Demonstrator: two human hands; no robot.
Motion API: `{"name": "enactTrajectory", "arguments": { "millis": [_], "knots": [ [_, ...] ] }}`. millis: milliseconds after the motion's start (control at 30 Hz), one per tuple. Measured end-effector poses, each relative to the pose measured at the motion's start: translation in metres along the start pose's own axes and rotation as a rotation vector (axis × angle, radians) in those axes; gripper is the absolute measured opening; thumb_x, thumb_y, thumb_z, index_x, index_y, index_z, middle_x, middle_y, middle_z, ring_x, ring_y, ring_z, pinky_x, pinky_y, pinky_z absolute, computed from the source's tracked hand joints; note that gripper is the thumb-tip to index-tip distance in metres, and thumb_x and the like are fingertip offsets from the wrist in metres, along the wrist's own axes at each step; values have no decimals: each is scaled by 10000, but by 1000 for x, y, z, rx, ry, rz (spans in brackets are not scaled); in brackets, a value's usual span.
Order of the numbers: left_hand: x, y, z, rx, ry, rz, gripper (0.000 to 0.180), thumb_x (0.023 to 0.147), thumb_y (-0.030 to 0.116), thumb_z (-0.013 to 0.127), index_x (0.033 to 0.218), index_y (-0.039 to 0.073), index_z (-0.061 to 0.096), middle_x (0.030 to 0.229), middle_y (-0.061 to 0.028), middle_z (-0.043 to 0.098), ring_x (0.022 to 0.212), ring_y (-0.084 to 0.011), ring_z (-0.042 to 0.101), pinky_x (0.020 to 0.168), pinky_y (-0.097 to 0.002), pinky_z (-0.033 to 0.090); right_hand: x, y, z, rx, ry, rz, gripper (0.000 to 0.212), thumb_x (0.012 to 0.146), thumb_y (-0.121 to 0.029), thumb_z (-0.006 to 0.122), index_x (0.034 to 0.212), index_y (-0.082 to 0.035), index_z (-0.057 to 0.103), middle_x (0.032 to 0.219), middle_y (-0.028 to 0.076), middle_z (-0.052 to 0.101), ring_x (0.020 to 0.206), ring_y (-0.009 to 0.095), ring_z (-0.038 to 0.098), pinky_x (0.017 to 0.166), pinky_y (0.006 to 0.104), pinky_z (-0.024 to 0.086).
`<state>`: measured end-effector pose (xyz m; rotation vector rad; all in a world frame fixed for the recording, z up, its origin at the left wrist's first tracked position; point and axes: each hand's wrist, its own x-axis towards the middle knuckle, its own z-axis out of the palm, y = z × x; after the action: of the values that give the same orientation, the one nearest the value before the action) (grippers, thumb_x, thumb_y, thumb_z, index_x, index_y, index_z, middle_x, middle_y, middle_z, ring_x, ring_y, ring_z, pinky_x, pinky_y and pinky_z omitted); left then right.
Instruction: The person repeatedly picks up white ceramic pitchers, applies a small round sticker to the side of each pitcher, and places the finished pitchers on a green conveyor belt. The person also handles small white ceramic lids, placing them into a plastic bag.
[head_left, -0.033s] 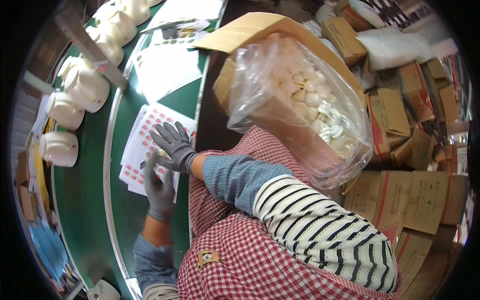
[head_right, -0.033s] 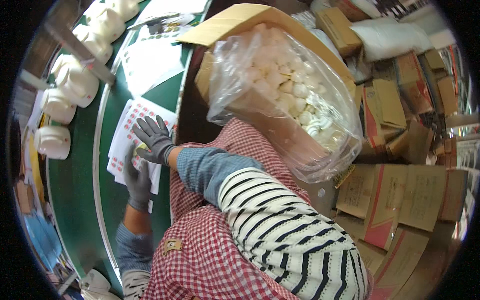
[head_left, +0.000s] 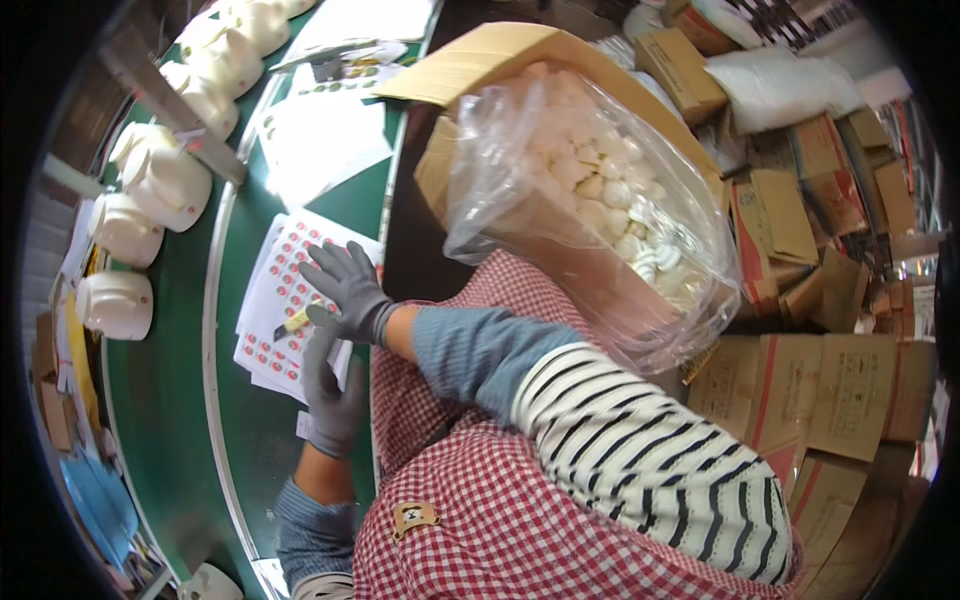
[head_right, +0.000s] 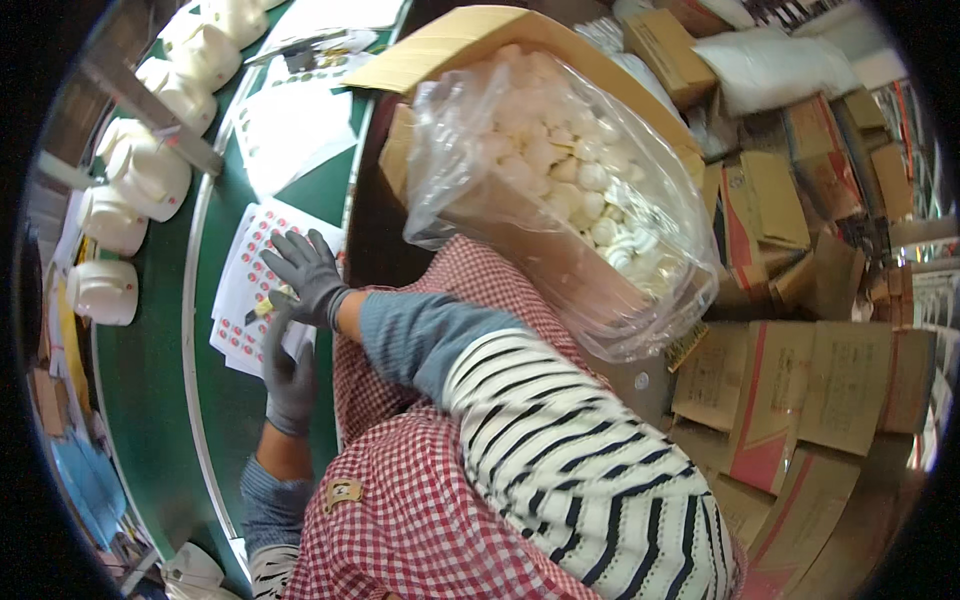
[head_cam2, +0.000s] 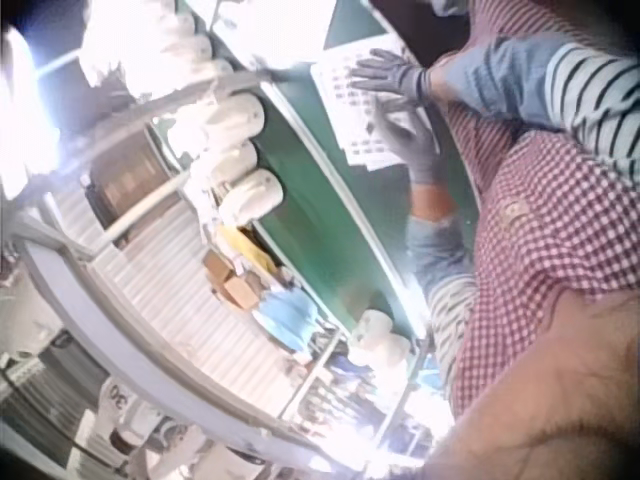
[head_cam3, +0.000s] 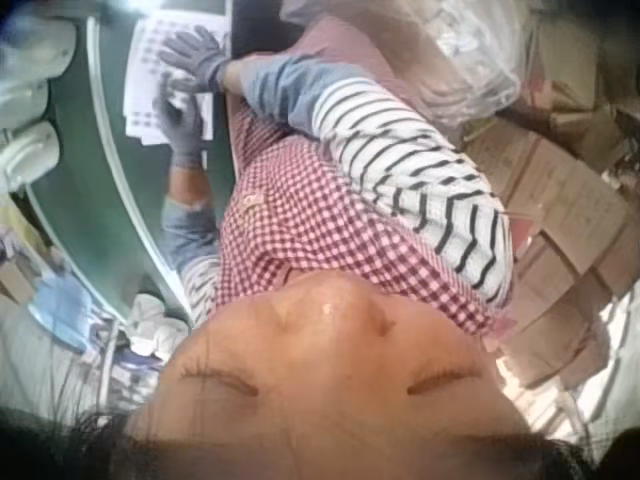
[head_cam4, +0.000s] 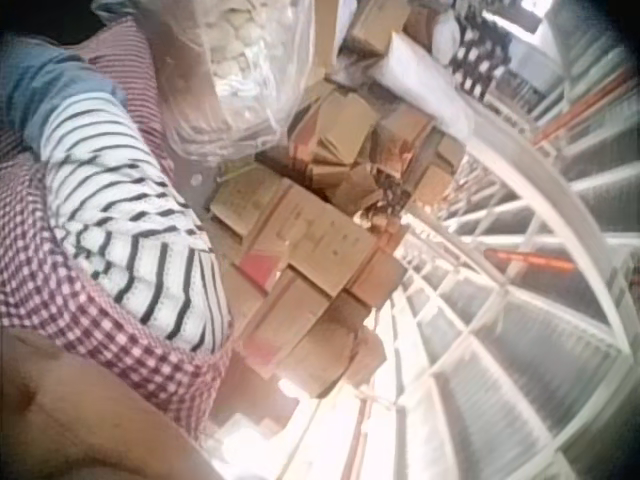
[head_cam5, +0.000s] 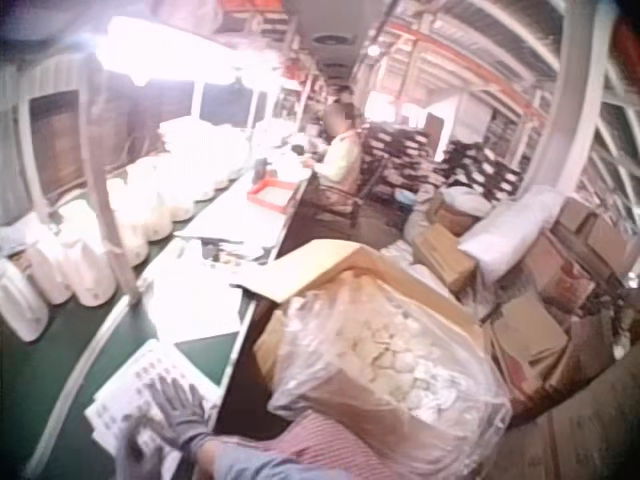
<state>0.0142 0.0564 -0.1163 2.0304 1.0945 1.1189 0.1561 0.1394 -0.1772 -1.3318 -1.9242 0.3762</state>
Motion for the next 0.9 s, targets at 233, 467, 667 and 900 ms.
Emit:
{"name": "enactTrajectory", "arguments": {
  "millis": [233, 467, 667, 900],
  "knots": [
    [-88, 27, 43, 69, -215, -46, 450, 766, 10, 652, 1209, 12, 579, 1234, -179, 602, 1182, -386, 547, 1031, -470, 426, -64, 125, -275, 375, 400, 308, 269, 833, -92, 711, 1087, -6, 689, 971, 148, 708, 868, 231, 683, 775, 310, 545],
    [-78, 34, 55, 226, -246, -122, 458, 768, 56, 650, 1221, 18, 596, 1227, -173, 605, 1188, -373, 536, 1043, -463, 413, -196, 345, -348, -241, -495, 1029, 733, 750, -501, 731, 1372, -156, 555, 1315, 122, 627, 1154, 334, 609, 977, 419, 473],
    [-86, 54, 49, 326, -248, -174, 453, 773, 59, 646, 1221, 17, 595, 1227, -175, 603, 1189, -374, 537, 1043, -464, 414, -170, 334, -276, -22, -847, 1029, 979, 734, -582, 713, 1509, -108, 349, 1438, 177, 511, 1299, 337, 509, 1056, 426, 427],
    [-65, 50, 58, 315, -249, -137, 418, 757, 49, 638, 1172, 17, 602, 1178, -171, 618, 1140, -383, 561, 1000, -467, 437, -239, 427, -186, -289, -1114, 743, 915, 722, -492, 746, 1470, -90, 405, 1439, 190, 500, 1294, 341, 512, 1051, 419, 434]
  ]
}}
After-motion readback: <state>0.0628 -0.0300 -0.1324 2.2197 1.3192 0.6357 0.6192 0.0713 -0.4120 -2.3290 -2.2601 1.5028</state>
